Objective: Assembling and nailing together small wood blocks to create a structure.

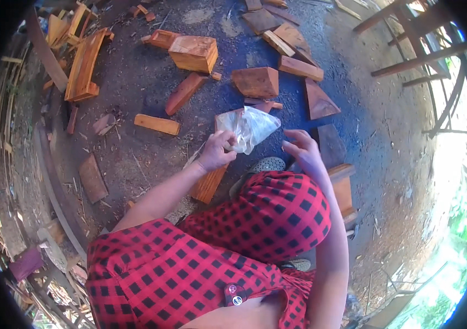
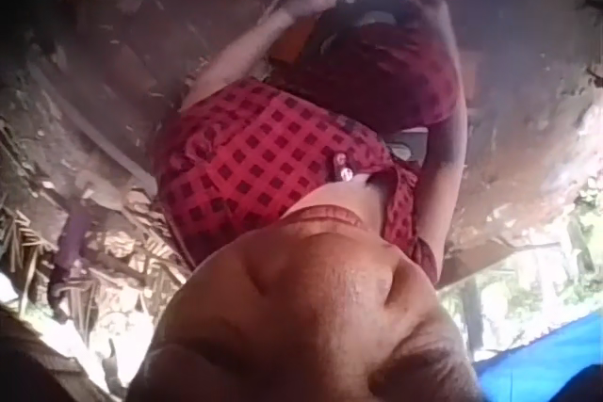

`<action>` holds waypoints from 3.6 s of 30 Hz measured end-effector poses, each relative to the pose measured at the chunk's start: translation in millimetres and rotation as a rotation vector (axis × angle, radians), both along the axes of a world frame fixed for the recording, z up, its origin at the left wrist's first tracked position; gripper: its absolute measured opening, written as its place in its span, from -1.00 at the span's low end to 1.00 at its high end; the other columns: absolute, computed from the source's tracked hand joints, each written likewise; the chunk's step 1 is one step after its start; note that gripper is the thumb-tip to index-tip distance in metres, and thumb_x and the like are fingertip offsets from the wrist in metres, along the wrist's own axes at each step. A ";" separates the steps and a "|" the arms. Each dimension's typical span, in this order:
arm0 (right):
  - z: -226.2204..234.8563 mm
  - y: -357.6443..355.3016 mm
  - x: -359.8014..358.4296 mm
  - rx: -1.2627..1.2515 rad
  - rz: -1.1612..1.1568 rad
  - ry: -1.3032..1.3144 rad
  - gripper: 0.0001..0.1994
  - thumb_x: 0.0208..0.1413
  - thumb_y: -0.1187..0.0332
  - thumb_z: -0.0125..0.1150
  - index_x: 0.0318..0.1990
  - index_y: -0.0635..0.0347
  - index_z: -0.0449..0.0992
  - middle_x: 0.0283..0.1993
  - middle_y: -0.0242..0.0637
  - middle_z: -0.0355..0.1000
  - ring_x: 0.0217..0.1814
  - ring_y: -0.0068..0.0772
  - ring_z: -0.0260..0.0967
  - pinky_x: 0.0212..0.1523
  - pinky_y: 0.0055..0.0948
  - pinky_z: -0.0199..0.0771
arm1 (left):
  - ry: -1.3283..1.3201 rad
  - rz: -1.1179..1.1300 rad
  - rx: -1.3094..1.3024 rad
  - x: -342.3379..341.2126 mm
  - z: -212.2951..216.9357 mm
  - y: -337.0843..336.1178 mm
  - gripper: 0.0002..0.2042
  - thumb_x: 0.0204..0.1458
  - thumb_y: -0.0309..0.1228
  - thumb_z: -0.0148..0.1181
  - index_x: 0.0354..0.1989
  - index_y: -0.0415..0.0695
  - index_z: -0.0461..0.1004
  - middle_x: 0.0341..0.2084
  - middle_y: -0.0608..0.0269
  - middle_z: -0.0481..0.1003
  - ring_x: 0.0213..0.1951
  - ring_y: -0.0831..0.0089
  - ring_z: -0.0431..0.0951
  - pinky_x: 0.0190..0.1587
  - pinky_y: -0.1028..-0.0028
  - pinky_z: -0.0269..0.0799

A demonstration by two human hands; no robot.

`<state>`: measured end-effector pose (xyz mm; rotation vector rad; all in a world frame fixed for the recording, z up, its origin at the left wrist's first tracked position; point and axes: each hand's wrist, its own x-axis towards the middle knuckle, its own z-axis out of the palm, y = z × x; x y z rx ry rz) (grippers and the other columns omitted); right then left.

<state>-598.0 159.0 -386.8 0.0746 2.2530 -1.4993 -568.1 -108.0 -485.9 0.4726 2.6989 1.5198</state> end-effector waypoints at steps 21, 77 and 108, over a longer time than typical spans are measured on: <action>-67.0 -61.9 -68.0 0.352 -0.036 0.035 -0.70 -0.15 0.20 0.29 -0.32 0.23 0.54 -0.45 -0.12 0.49 -0.31 -0.19 0.48 -0.24 -0.30 0.38 | 0.153 0.354 0.025 -25.2 31.1 -22.6 -0.76 -0.19 -0.40 0.28 -0.67 -0.15 0.30 -0.63 0.21 0.32 -0.52 0.26 0.37 -0.44 0.36 0.29; -36.4 -58.7 -56.9 0.580 0.425 0.286 -0.35 -0.25 0.17 0.31 0.03 0.22 0.20 -0.26 -0.01 0.43 -0.13 -0.01 0.37 -0.02 -0.13 0.14 | -0.202 0.011 -0.742 -98.3 -53.3 -2.4 -0.75 -0.09 -0.34 0.03 -0.21 -0.01 0.48 -0.19 0.04 0.43 -0.01 0.09 0.35 -0.06 0.12 0.33; -34.1 -40.9 -20.5 0.431 0.382 0.087 -0.38 -0.17 0.23 0.29 0.07 0.17 0.17 -0.19 0.02 0.42 -0.06 0.09 0.35 -0.01 -0.09 0.23 | -0.027 -0.091 -0.693 -89.4 -66.4 -3.8 -0.85 -0.24 -0.46 0.07 -0.44 -0.10 0.51 -0.34 0.07 0.45 -0.16 0.12 0.44 -0.09 0.21 0.33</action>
